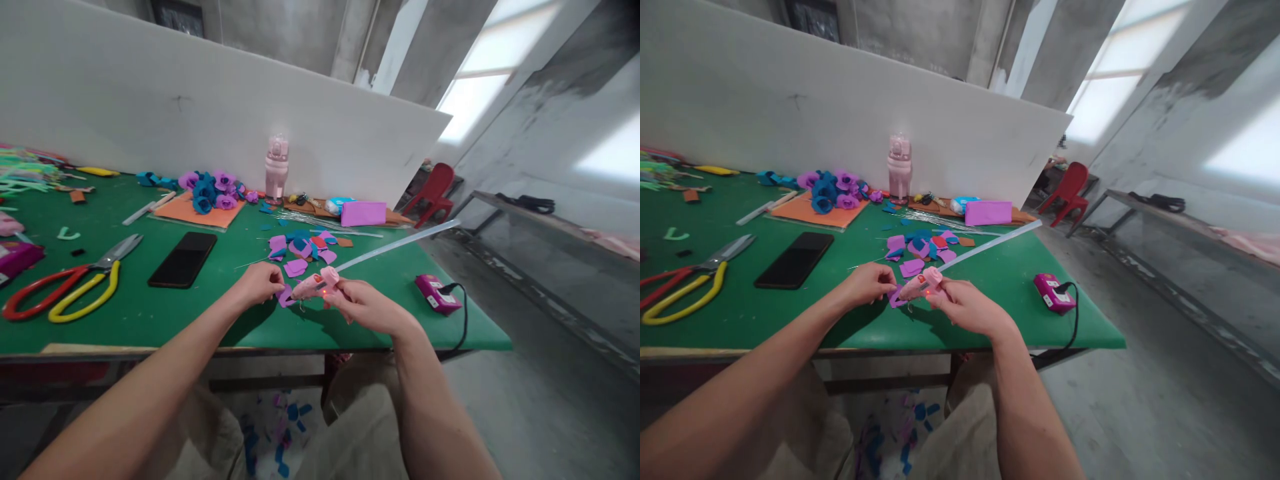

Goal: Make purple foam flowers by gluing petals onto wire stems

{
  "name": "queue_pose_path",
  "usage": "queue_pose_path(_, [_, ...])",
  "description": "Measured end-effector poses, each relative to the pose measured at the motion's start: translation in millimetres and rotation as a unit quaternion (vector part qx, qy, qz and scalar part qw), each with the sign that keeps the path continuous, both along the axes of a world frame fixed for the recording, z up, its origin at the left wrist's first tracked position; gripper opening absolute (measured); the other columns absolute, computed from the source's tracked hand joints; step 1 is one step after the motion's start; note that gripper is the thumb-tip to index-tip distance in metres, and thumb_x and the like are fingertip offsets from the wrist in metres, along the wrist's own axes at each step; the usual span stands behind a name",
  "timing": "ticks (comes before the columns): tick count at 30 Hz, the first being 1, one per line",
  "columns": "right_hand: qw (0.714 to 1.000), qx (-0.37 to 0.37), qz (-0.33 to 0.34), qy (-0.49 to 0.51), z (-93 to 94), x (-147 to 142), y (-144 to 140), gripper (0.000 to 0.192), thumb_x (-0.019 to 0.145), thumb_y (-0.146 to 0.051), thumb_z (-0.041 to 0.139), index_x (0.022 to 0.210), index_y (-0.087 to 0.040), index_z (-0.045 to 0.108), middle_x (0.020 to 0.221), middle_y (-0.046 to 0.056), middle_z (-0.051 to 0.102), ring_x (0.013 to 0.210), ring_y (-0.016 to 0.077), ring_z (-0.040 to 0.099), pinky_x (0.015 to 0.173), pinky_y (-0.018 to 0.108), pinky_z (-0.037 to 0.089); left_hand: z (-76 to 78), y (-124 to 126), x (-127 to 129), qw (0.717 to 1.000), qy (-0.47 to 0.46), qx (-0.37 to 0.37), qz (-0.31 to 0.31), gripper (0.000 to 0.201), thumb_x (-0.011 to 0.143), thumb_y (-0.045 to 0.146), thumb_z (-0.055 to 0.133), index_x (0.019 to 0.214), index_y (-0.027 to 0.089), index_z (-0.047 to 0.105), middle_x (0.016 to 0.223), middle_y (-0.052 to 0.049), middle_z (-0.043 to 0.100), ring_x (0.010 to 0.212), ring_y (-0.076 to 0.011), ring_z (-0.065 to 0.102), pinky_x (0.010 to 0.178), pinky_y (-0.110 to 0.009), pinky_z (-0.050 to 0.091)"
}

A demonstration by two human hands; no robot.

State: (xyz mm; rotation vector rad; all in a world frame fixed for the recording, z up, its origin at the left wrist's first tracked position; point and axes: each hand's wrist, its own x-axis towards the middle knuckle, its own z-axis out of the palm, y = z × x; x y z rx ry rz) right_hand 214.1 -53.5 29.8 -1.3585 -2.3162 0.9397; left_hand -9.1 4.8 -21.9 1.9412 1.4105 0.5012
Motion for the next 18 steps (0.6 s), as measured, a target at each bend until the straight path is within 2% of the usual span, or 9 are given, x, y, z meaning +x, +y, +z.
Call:
queue_pose_path(7, [0.999,0.023,0.003,-0.033,1.5,-3.1,-0.2,0.037,0.088,-0.041,0.037,0.072,-0.014,0.057,0.053,-0.002,0.049,0.05,0.0098,0.047,0.052,0.022,0.034,-0.2,0.3,-0.4,1.0,0.005,0.008,-0.006,0.007,0.067,0.021,0.055,0.064,0.015,0.058,0.048,0.003,0.054,0.041,-0.0091,0.051,0.04,-0.018,0.036])
queue_pose_path(18, [0.999,0.027,-0.003,-0.037,-1.9,-5.2,0.9,0.036,0.088,-0.041,0.036,0.07,-0.015,0.053,0.057,-0.001,0.049,0.054,0.0102,0.045,0.054,0.022,0.033,0.7,-0.4,-0.1,1.0,0.008,0.01,-0.003,0.007,0.067,0.02,0.055,0.064,0.016,0.058,0.048,0.003,0.055,0.043,-0.0096,0.052,0.042,-0.019,0.036])
